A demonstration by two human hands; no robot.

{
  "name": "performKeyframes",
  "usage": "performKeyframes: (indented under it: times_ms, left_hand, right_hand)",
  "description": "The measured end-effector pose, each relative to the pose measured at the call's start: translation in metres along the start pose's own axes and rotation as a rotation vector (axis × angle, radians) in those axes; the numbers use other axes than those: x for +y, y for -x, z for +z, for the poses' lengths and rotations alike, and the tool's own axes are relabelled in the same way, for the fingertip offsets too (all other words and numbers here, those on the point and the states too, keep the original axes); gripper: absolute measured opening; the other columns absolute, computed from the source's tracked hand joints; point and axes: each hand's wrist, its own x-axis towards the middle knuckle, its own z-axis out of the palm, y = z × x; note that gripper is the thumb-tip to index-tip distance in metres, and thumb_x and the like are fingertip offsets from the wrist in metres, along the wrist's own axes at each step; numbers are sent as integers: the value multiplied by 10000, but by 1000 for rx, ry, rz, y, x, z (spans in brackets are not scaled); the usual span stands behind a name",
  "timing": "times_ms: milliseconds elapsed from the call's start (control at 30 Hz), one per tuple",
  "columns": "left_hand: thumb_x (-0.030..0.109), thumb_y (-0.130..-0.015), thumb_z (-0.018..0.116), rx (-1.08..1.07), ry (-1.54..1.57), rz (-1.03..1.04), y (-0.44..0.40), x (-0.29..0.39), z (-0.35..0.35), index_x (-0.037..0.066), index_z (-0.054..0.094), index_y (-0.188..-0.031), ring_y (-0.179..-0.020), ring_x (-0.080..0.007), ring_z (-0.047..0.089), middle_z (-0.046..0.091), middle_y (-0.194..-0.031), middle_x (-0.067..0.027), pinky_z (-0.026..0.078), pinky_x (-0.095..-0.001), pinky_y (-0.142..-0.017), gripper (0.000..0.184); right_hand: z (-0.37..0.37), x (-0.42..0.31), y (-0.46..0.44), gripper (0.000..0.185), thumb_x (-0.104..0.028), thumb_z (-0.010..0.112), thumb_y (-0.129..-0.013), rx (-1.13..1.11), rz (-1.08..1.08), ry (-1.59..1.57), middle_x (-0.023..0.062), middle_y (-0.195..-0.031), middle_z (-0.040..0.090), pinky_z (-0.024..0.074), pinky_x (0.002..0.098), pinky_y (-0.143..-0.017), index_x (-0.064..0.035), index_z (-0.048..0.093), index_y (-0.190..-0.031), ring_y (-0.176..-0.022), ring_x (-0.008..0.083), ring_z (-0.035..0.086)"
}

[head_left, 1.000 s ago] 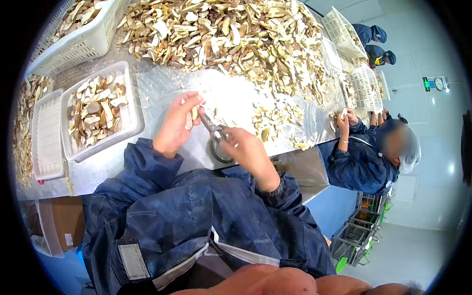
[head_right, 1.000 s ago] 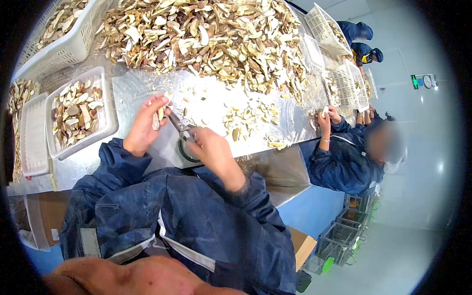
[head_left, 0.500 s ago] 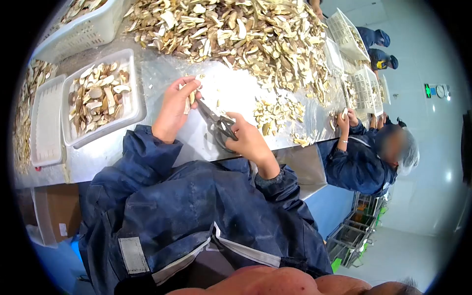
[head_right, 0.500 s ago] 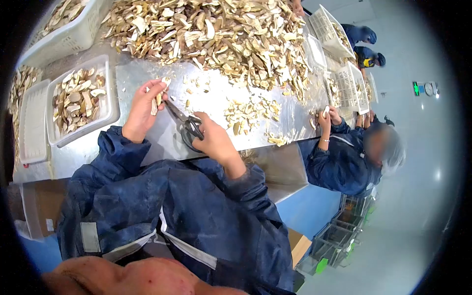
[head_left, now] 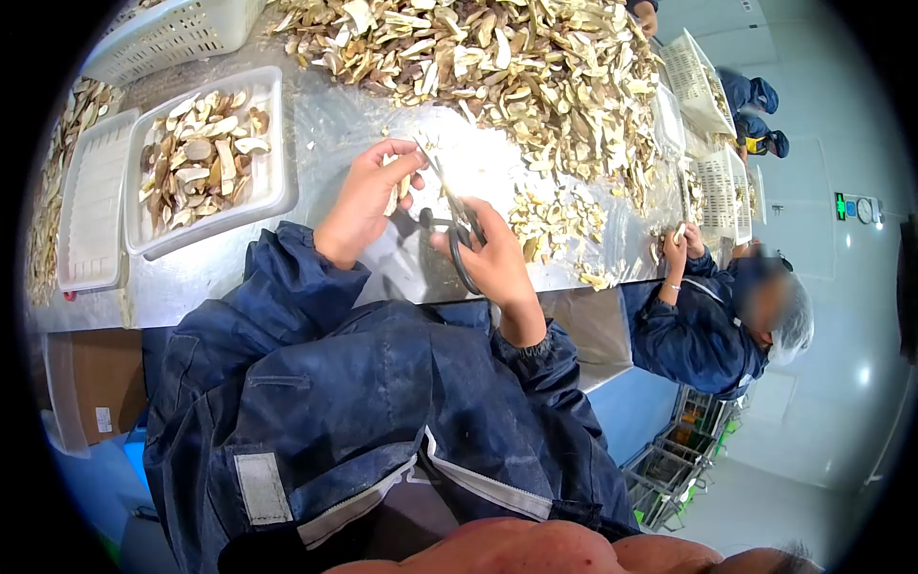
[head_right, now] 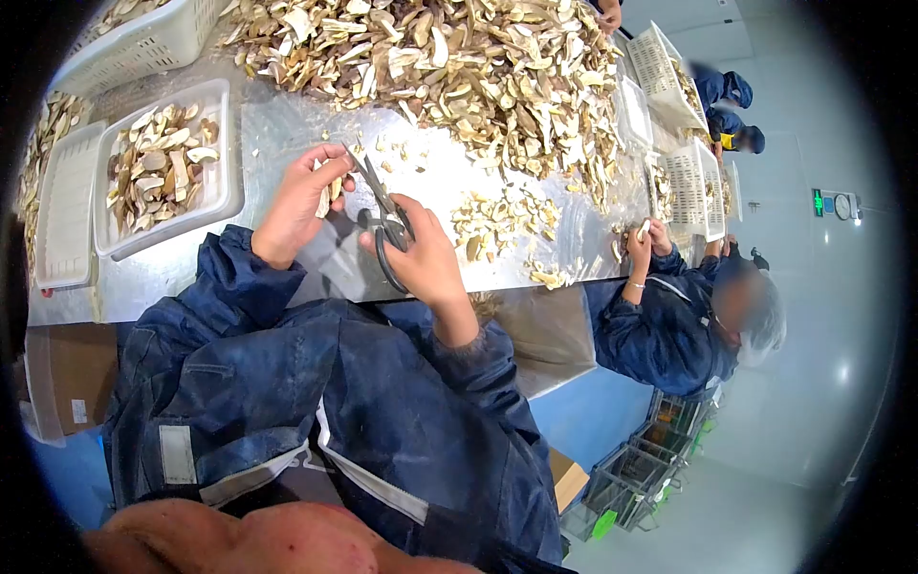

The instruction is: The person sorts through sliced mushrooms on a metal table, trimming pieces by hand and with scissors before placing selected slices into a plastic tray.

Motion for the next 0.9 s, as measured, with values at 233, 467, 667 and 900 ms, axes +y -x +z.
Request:
performKeyframes:
  times_ms: [233, 467, 667, 900]
  left_hand:
    - [142, -914, 672, 22, -32, -47, 1, -5, -1, 29, 578, -1081, -732, -84, 600, 630, -919, -22, 417, -208, -502, 223]
    - [145, -911, 672, -1, -55, -109, -1, -4, -3, 27, 584, -1084, -714, -79, 606, 631, -884, -23, 415, -202, -484, 227]
    - [162, -905, 689, -92, 69, -157, -1, -3, -6, 46, 577, -1107, -707, -81, 615, 641, -895, -25, 409, -194, -459, 258]
    - [143, -902, 703, -169, 19, 49, 1, -5, -5, 45, 590, -1096, -693, -114, 617, 645, -860, -46, 433, -239, -502, 245]
  right_hand:
    - [4, -18, 3, 487, -252, 735, -823, 62, -42, 215, 171, -834, 657, 509, 377, -661, -63, 596, -1250, -700, 291, 618]
    - [2, -11, 11, 463, -187, 721, -804, 96, -94, 289, 230, -871, 680, 527, 440, -685, -59, 612, -1236, -778, 393, 672]
    - [3, 9, 20, 424, -192, 708, -835, 109, 60, 137, 237, -879, 677, 531, 421, -692, -68, 607, -1228, -791, 402, 673]
    - [17, 3, 26, 433, -126, 685, -862, 45, -125, 213, 160, -682, 603, 474, 424, -576, -32, 512, -1248, -627, 348, 626]
